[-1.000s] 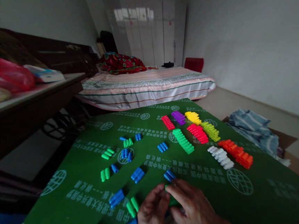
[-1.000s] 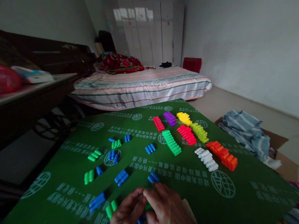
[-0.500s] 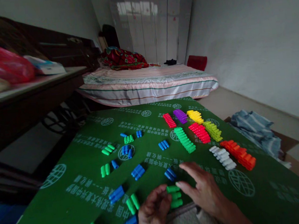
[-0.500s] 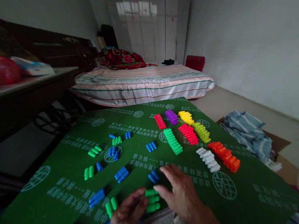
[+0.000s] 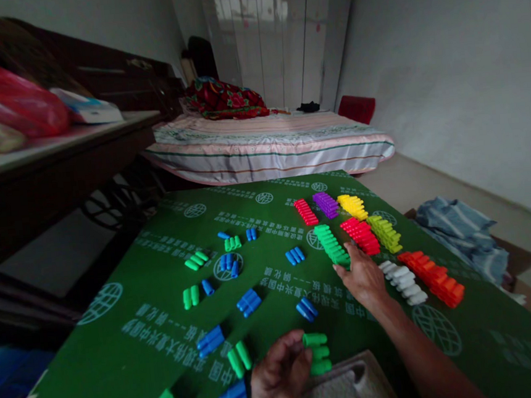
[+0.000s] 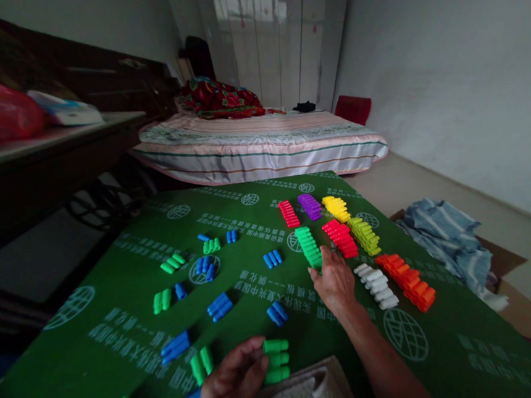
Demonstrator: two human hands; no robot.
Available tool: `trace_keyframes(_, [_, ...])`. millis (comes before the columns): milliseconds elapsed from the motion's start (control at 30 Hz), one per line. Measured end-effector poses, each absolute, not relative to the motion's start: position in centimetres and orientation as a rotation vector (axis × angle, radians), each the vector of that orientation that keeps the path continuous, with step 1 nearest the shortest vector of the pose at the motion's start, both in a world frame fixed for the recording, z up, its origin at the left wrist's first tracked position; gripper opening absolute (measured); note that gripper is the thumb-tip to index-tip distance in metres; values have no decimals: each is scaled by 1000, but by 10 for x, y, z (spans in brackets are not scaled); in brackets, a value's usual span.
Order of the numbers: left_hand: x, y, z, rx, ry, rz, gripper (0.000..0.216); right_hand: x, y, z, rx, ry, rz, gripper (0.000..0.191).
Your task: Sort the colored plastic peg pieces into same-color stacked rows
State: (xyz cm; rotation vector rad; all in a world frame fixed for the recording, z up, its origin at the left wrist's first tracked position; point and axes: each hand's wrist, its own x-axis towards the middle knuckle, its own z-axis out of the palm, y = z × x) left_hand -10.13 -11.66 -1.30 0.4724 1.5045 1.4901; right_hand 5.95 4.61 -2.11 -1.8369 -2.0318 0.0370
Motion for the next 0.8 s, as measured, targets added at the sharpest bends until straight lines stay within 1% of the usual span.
trace_keyframes(167, [-100,-120,4,511,1462,1453,46,62,50,-31,-1744,-2003,-14,40])
trace_keyframes(267, [-101,-121,9,527,1436,1441,45,65,52,-39,-1660,-1957,-14,40])
trace_keyframes(467, [-104,-121,3,568,1431,1433,41,68,54,-50,-1519,-1934,1,47])
trace_keyframes(700, [-102,-122,-4,518,1409,1428,45,65,48,-52,-1340,-1867,20,43])
trace_keyframes(800, [-101,-123,-8,491,1409,1438,46,57,29,-48,-1235,-1891,72,45])
